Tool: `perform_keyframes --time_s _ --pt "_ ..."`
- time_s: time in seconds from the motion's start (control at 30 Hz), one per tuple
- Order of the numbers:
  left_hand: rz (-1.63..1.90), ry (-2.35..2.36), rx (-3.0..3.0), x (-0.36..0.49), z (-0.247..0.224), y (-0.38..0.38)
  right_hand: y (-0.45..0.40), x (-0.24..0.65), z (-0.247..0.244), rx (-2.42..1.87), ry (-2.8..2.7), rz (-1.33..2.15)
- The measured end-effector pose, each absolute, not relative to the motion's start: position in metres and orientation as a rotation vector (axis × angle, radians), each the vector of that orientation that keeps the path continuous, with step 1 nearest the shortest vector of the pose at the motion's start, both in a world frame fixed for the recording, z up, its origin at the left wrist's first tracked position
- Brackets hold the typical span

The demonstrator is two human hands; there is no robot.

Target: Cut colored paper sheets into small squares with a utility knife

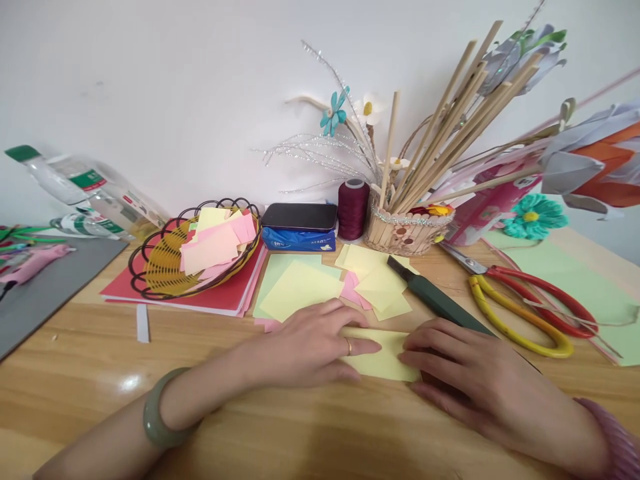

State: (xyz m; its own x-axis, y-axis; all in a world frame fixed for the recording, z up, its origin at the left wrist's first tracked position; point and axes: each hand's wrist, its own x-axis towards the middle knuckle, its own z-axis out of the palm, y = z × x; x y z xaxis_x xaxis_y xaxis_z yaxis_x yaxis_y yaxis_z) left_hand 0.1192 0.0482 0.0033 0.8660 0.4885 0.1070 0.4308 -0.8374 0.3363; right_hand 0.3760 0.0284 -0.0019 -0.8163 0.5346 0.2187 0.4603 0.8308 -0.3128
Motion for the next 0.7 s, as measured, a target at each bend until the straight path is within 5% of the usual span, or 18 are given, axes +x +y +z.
perform_keyframes --time_s 0.7 --pt "0.142 0.804 2.836 0.123 0.005 0.04 0.015 0.395 0.008 -0.897 -2.707 0.283"
